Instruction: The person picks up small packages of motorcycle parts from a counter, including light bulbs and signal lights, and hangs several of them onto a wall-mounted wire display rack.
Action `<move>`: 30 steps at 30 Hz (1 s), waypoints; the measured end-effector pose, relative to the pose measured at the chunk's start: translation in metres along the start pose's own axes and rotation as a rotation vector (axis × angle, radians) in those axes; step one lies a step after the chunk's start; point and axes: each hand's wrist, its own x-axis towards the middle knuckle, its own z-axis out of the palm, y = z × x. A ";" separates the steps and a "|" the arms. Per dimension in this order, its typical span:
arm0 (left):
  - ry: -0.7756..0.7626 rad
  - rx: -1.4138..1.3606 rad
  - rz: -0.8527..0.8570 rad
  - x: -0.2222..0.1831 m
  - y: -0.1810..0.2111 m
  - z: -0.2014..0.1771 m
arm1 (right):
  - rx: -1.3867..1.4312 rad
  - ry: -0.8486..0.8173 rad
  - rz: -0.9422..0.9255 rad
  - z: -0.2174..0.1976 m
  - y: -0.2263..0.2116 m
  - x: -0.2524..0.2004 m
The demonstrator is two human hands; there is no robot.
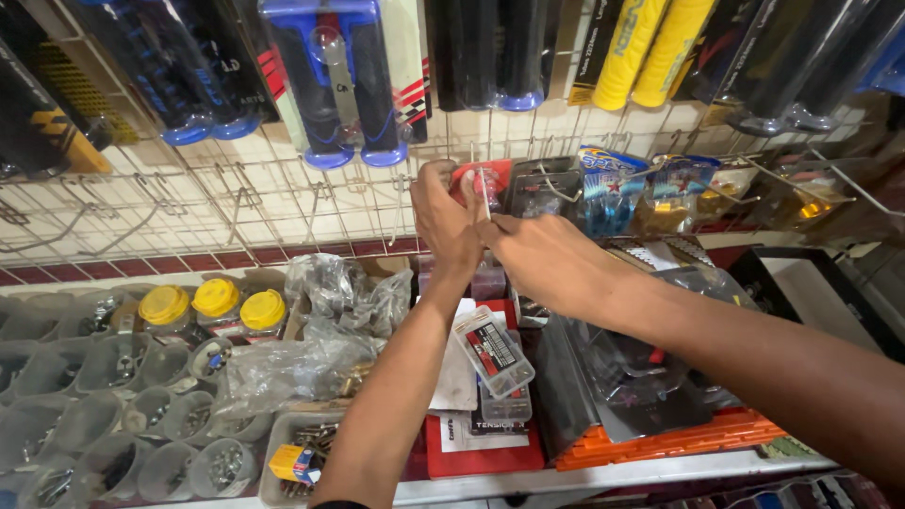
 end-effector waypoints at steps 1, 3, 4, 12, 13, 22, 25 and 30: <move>-0.001 -0.031 0.051 -0.002 0.001 -0.002 | 0.002 -0.001 0.008 -0.001 -0.001 0.001; 0.009 -0.058 0.116 -0.005 0.003 -0.004 | 0.007 -0.003 0.025 -0.002 -0.004 0.002; 0.019 -0.054 0.131 -0.005 0.003 -0.004 | -0.003 -0.008 0.021 -0.002 -0.005 0.003; -0.005 -0.148 0.084 0.004 -0.006 0.001 | -0.055 -0.031 0.011 -0.001 -0.002 0.000; 0.002 -0.121 0.096 0.005 -0.007 0.001 | -0.059 -0.035 0.016 0.000 -0.003 0.000; -0.003 0.078 0.452 -0.004 0.003 -0.015 | -0.046 -0.011 0.012 -0.001 -0.005 -0.002; -0.060 0.140 0.530 0.001 0.001 -0.017 | -0.014 0.015 0.017 0.000 -0.004 -0.002; -0.094 0.281 0.677 0.012 -0.005 -0.017 | 0.055 0.055 0.073 0.006 -0.003 0.001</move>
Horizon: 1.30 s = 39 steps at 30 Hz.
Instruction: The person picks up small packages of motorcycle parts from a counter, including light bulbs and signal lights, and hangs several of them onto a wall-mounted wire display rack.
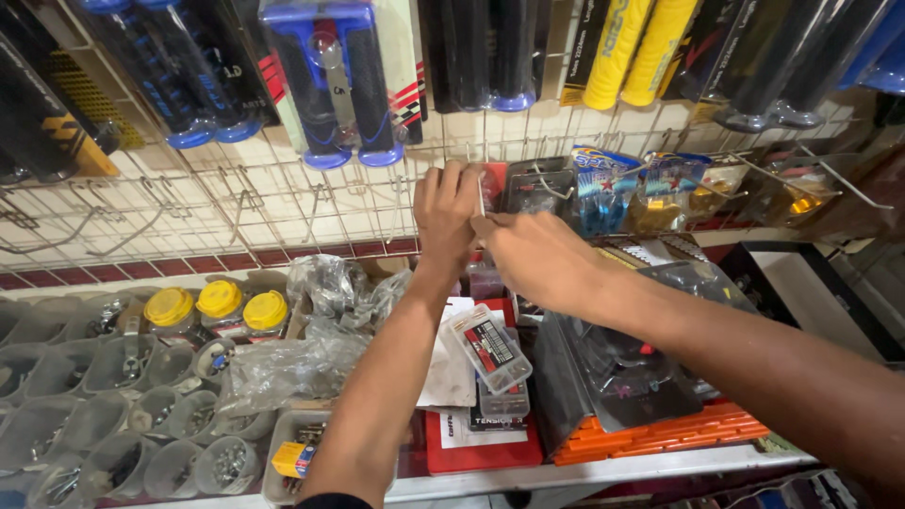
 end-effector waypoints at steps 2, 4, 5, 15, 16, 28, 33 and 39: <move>-0.016 0.037 0.026 0.001 -0.002 0.002 | 0.004 0.051 -0.015 0.004 0.000 0.002; -0.011 0.054 0.028 0.001 -0.003 0.004 | 0.003 0.070 -0.016 0.007 0.001 0.002; -0.009 0.064 0.027 0.000 -0.003 0.004 | 0.001 0.063 -0.009 0.008 0.000 0.002; 0.013 0.085 -0.031 0.004 0.002 0.009 | 0.005 -0.040 0.075 -0.009 -0.016 -0.008; 0.012 0.093 -0.028 0.004 0.003 0.009 | 0.005 -0.034 0.086 -0.011 -0.019 -0.010; -0.044 0.148 -0.070 -0.004 -0.001 0.015 | -0.183 -0.021 0.134 -0.011 -0.048 -0.028; -0.151 0.168 -0.086 -0.006 0.005 0.002 | -0.196 -0.037 0.158 -0.010 -0.054 -0.027; -0.255 0.073 -0.151 -0.011 0.023 -0.033 | -0.335 -0.016 0.142 -0.006 -0.070 -0.039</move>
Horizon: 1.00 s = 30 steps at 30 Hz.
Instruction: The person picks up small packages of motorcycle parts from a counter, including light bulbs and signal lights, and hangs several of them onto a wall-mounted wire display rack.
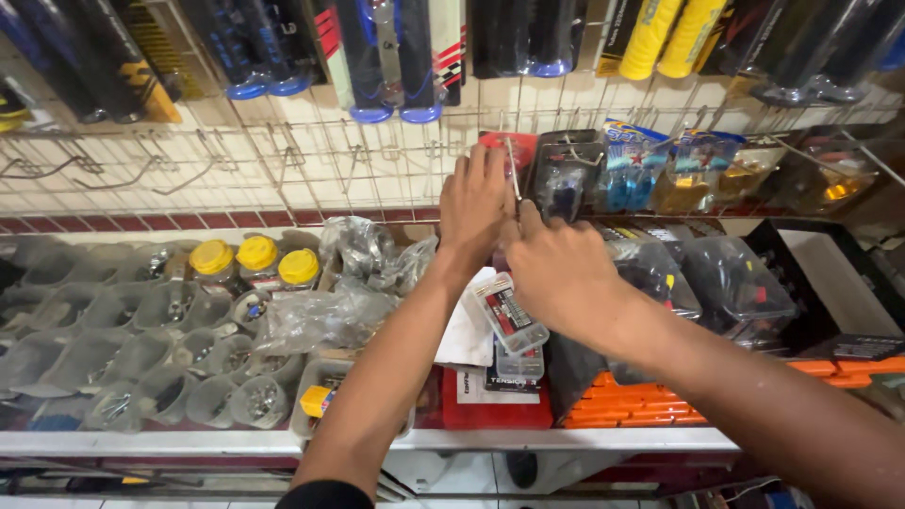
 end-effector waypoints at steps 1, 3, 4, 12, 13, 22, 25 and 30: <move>-0.030 -0.020 -0.005 -0.006 0.002 -0.007 | -0.023 0.065 -0.008 0.001 -0.004 -0.003; -0.068 -0.055 -0.001 -0.020 0.007 -0.022 | -0.067 0.190 -0.018 0.002 -0.013 -0.008; -0.072 -0.070 0.010 -0.027 0.007 -0.030 | -0.046 0.176 -0.021 0.002 -0.018 -0.012; -0.176 -0.081 -0.018 -0.083 0.007 -0.088 | 0.246 0.122 0.046 0.017 -0.065 -0.040; -0.163 -0.072 -0.005 -0.090 0.006 -0.094 | 0.251 0.165 0.045 0.022 -0.070 -0.040; -0.201 -0.094 -0.062 -0.145 0.005 -0.133 | 0.430 0.218 0.077 0.064 -0.098 -0.045; -0.149 -0.115 -0.091 -0.160 0.009 -0.140 | 0.569 0.191 0.091 0.073 -0.107 -0.050; -0.159 -0.135 -0.201 -0.191 0.019 -0.142 | 0.687 0.204 0.081 0.088 -0.114 -0.068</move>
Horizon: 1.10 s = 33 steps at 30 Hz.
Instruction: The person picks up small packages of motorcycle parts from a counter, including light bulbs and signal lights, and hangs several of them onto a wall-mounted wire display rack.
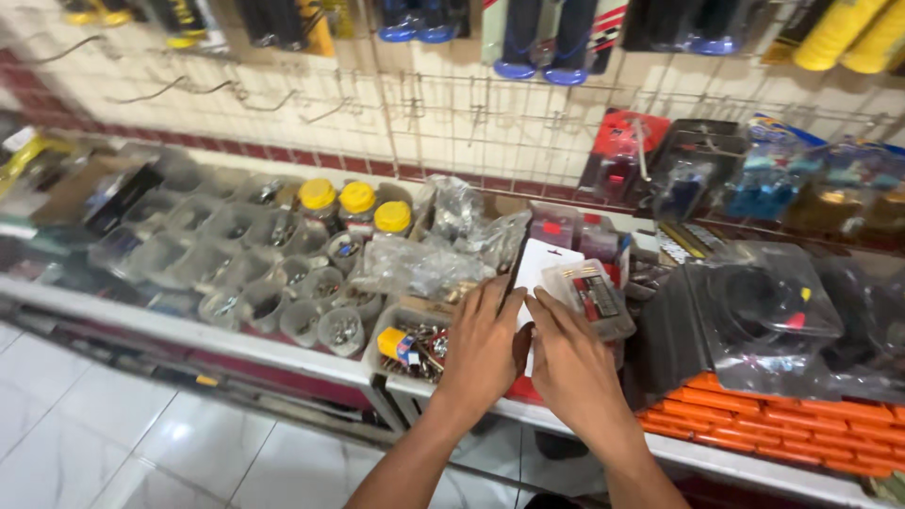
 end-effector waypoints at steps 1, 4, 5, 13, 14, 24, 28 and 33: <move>0.007 0.019 -0.002 -0.006 0.001 0.001 | 0.000 -0.005 -0.025 0.001 0.001 -0.002; 0.039 0.116 -0.051 -0.017 0.004 0.001 | 0.044 -0.022 -0.099 0.007 0.003 -0.001; 0.049 0.153 -0.076 -0.021 0.007 0.001 | 0.081 -0.032 -0.110 0.009 0.004 -0.002; 0.081 0.284 -0.310 -0.048 0.048 0.007 | 0.277 -0.154 -0.225 0.002 0.017 -0.013; 0.081 0.294 -0.349 -0.054 0.055 0.010 | 0.293 -0.161 -0.262 0.002 0.021 -0.017; 0.217 0.446 -0.564 -0.121 0.117 0.033 | 0.423 -0.324 -0.436 0.007 0.038 -0.076; 0.273 0.502 -0.653 -0.143 0.137 0.034 | 0.475 -0.335 -0.542 0.009 0.033 -0.093; 0.320 0.619 -0.760 -0.175 0.157 0.024 | 0.570 -0.438 -0.608 0.015 0.011 -0.113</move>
